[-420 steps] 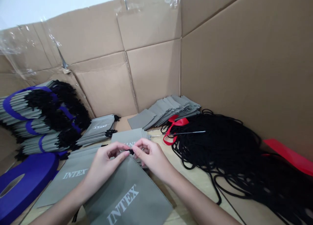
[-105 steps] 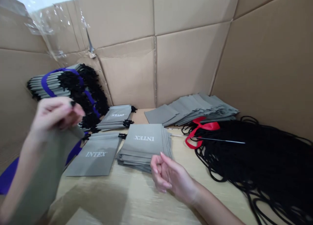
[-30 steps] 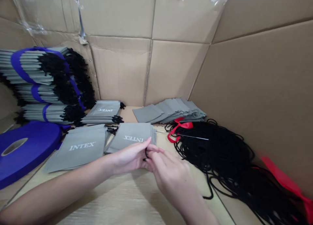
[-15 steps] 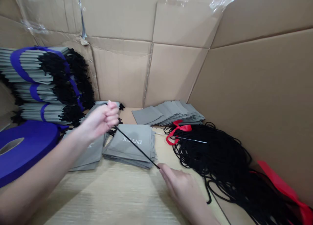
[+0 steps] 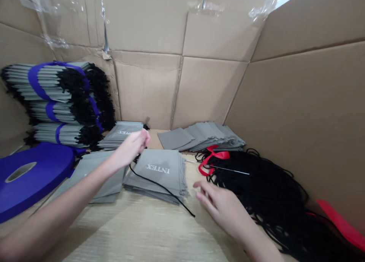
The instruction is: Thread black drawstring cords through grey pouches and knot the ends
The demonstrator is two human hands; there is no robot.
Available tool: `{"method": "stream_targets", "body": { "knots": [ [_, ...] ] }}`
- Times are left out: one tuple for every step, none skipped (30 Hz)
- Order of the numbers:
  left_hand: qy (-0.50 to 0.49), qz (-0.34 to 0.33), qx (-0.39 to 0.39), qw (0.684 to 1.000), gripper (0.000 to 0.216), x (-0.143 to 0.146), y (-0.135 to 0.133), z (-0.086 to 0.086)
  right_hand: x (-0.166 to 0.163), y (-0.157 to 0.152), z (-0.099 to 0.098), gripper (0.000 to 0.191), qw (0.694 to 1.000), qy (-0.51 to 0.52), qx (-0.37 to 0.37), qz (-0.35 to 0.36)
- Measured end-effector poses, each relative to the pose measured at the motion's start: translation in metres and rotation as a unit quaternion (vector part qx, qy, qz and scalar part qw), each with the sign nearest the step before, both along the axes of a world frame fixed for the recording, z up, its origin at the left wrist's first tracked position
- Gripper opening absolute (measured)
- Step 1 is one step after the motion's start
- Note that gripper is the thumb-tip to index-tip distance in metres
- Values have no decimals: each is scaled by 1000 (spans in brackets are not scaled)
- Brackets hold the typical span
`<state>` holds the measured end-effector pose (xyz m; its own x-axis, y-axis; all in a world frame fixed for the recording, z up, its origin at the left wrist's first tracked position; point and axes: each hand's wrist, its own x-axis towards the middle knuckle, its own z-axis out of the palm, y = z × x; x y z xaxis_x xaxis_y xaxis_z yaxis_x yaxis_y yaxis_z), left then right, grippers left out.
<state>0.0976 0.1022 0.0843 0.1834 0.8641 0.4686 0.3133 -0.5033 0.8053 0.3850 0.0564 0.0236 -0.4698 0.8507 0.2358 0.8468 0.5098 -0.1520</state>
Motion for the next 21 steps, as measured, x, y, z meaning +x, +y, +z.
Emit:
{"method": "stream_targets", "body": {
  "knots": [
    [43,-4,13,999,44,5,-3,-4,-5,14,3,29,1000,2,23,-10],
    [85,-7,19,996,41,10,-5,-9,-8,29,4,29,998,-2,52,-22],
    [115,-4,15,993,39,14,-6,-14,-11,46,3,29,996,-14,84,-29],
    [134,-4,0,991,36,18,-7,-20,-12,62,0,27,991,-32,121,-38],
    [144,-4,-21,989,33,21,-6,-25,-13,78,-5,27,986,-56,148,-49],
    [145,-5,-44,988,30,24,-5,-31,-13,92,-12,27,984,-86,148,-51],
    [139,-10,-66,988,29,27,-3,-36,-14,103,-19,28,984,-95,142,-48],
    [129,-13,-85,988,28,29,-2,-41,-14,111,-27,29,984,-98,140,-46],
    [116,-18,-99,988,28,31,0,-44,-15,117,-34,30,983,-102,142,-46],
    [104,-24,-107,989,27,33,0,-47,-16,121,-40,30,983,-103,144,-45],
    [91,-33,-112,989,26,35,0,-50,-17,122,-45,29,983,-104,147,-45],
    [80,-46,-116,989,26,37,0,-51,-18,122,-49,27,982,-103,149,-45],
    [69,-60,-123,988,25,38,-1,-53,-18,122,-51,25,982,-102,151,-45],
    [59,-75,-132,987,24,39,-2,-54,-18,120,-52,22,982,-101,151,-44],
    [48,-89,-143,985,22,40,-2,-55,-17,119,-52,19,983,-99,149,-42],
    [37,-100,-156,982,20,41,-3,-56,-16,117,-51,18,983,-98,148,-39],
    [25,-109,-167,980,17,41,-2,-57,-15,115,-49,18,984,-97,147,-35],
    [12,-117,-181,976,14,42,-2,-58,-13,113,-46,18,984,-96,148,-33],
    [-2,-127,-198,972,12,42,0,-59,-12,111,-42,19,983,-95,151,-34],
    [-18,-138,-219,966,11,42,1,-60,-12,108,-38,19,982,-93,158,-39],
    [-35,-150,-239,959,9,42,3,-60,-13,105,-33,19,981,-86,168,-47]
  ]
}}
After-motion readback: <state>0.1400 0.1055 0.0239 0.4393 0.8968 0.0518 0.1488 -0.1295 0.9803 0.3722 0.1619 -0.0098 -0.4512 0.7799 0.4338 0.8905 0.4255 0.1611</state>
